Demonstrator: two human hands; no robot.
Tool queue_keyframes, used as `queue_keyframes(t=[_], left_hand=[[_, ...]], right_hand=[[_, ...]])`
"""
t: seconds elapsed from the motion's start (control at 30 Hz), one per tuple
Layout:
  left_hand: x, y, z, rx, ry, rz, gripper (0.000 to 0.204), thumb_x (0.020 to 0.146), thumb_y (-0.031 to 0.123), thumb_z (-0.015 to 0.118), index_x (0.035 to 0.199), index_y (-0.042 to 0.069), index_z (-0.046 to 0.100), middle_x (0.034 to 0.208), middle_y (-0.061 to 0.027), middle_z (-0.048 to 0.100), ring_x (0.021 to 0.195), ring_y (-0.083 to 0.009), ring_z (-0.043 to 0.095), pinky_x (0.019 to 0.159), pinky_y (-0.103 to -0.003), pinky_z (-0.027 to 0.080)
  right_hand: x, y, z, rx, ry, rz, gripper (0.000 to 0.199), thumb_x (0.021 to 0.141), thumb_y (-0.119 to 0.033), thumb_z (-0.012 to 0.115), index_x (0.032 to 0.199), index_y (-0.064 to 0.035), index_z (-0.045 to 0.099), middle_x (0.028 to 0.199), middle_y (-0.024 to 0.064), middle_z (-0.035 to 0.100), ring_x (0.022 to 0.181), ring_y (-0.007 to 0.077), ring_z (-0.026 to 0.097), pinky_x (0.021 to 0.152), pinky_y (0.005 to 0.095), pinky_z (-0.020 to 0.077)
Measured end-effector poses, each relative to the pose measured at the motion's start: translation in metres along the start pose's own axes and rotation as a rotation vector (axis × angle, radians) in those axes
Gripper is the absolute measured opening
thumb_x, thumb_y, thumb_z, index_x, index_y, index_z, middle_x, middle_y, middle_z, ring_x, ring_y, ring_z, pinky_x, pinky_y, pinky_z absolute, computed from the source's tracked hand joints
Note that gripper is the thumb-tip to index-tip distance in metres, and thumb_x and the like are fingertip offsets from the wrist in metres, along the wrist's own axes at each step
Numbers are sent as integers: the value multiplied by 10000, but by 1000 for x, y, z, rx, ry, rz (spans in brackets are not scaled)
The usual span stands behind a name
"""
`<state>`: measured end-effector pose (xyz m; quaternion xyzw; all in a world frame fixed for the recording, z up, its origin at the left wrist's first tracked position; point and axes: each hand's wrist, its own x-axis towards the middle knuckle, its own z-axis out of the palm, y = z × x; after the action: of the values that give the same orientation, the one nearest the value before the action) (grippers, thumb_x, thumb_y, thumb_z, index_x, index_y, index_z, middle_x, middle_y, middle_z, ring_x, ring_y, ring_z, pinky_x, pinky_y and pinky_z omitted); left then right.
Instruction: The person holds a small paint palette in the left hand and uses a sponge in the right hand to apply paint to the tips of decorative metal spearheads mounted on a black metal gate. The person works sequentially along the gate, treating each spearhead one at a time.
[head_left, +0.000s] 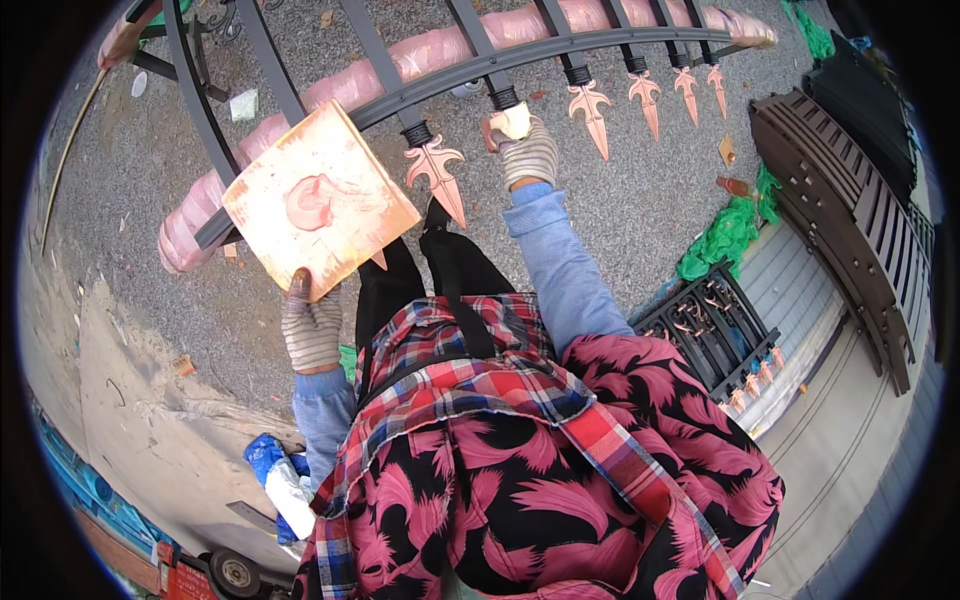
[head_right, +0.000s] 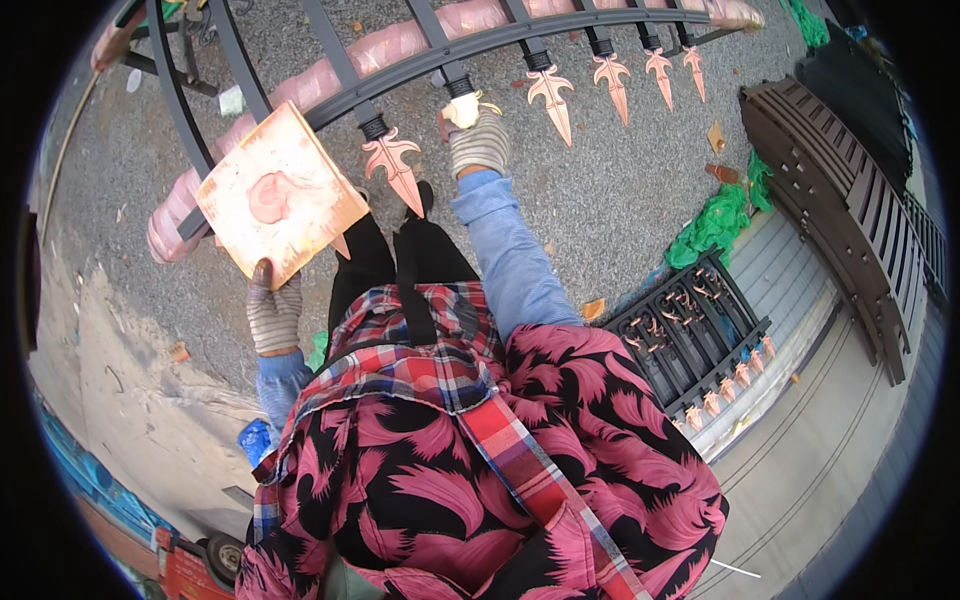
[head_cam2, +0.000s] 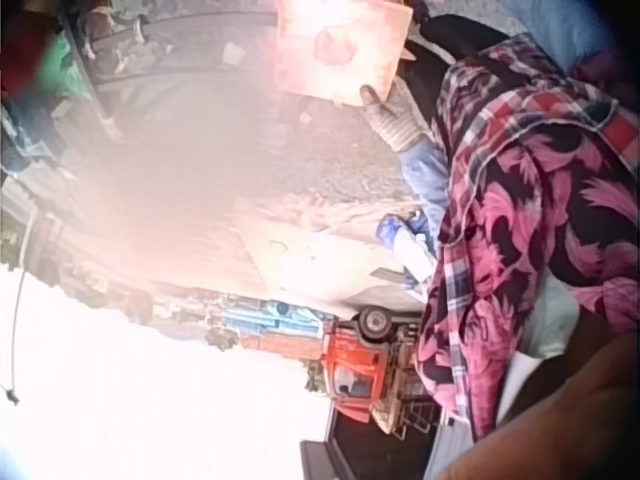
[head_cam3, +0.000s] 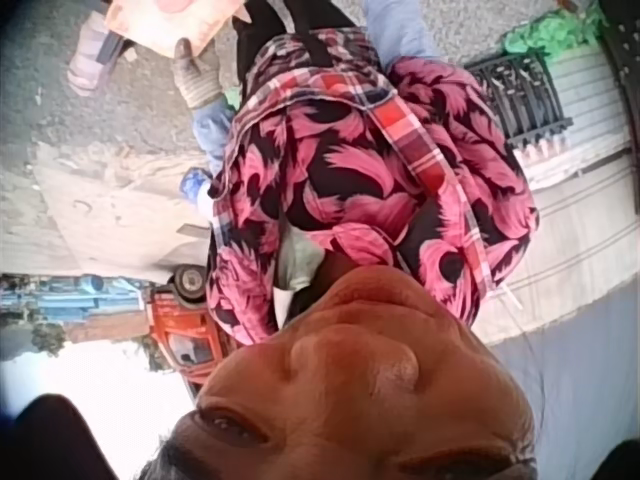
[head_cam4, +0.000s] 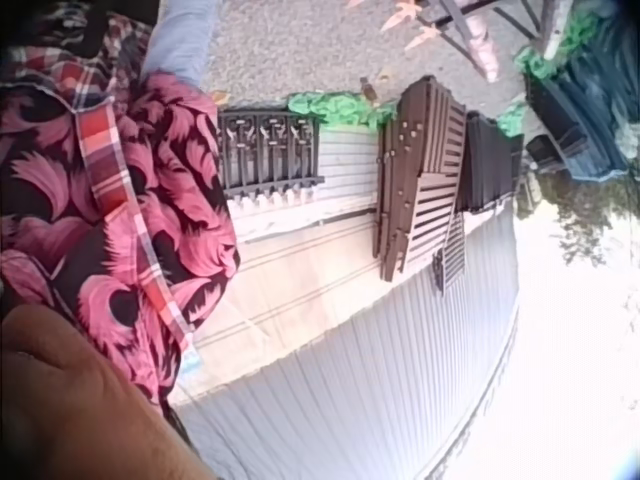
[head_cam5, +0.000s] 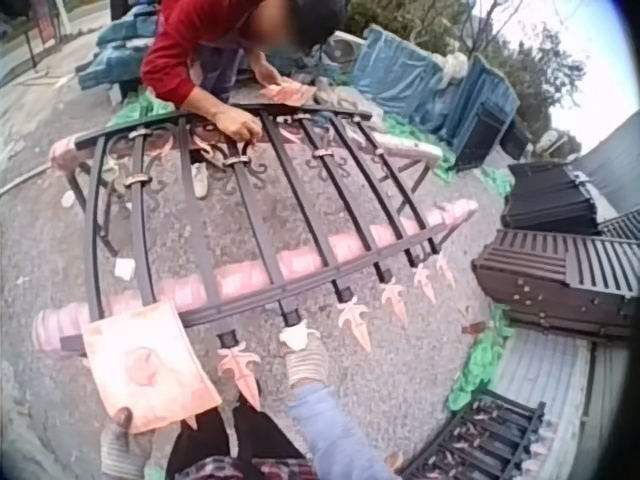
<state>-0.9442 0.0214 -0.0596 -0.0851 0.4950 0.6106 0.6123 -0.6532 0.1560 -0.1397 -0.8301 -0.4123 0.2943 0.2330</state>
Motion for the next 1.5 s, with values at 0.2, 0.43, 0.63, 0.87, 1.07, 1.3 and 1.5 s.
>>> queue_keyframes(t=[0.2, 0.43, 0.63, 0.87, 1.07, 1.3, 1.5], left_hand=[[0, 0, -4, -7, 38, -15, 549, 703, 80, 661, 1170, -12, 386, 1116, -121, 490, 1027, -246, 495, 878, -383, 431], [3, 1, -10, -43, 15, -30, 601, 688, 55, 675, 1194, -18, 358, 1157, -128, 468, 1075, -255, 461, 929, -380, 388], [1, 4, -7, -42, 5, -39, 610, 682, 52, 681, 1195, -10, 358, 1159, -122, 468, 1075, -251, 462, 926, -377, 391], [4, 4, -4, -30, 2, -38, 607, 682, 53, 681, 1195, -8, 361, 1163, -122, 467, 1069, -248, 464, 920, -379, 397], [2, 4, -3, -25, 0, -33, 587, 694, 60, 673, 1191, -8, 367, 1156, -126, 474, 1070, -249, 465, 928, -382, 388], [3, 6, -5, -5, 13, -59, 593, 694, 65, 674, 1194, -10, 364, 1163, -126, 467, 1076, -248, 461, 934, -379, 382], [1, 5, -6, -36, -12, -36, 599, 694, 59, 671, 1199, -12, 356, 1162, -129, 467, 1076, -246, 461, 931, -377, 385]], right_hand=[[9, -6, -13, 95, -7, 132, 350, 567, -222, 721, 846, -42, 613, 790, 134, 627, 724, 301, 601, 643, 348, 473], [9, 9, -23, -73, 12, -10, 432, 574, -195, 748, 910, 10, 571, 822, 135, 623, 735, 247, 606, 678, 322, 470], [19, -4, -31, -124, 42, -50, 437, 571, -211, 747, 918, -11, 571, 834, 136, 617, 776, 270, 595, 672, 332, 472], [39, 7, -27, -127, 97, 105, 355, 614, -228, 698, 898, -41, 595, 878, 162, 608, 836, 318, 579, 715, 376, 467], [46, 10, -16, -213, 115, 90, 348, 620, -251, 698, 895, -62, 599, 870, 149, 610, 822, 303, 587, 710, 386, 468], [43, 14, -17, -283, 117, 45, 334, 645, -231, 673, 909, -46, 584, 875, 155, 611, 820, 315, 584, 714, 379, 462], [14, 0, -19, -282, 145, -123, 392, 594, -247, 720, 895, -33, 589, 851, 160, 611, 774, 318, 586, 677, 375, 469]])
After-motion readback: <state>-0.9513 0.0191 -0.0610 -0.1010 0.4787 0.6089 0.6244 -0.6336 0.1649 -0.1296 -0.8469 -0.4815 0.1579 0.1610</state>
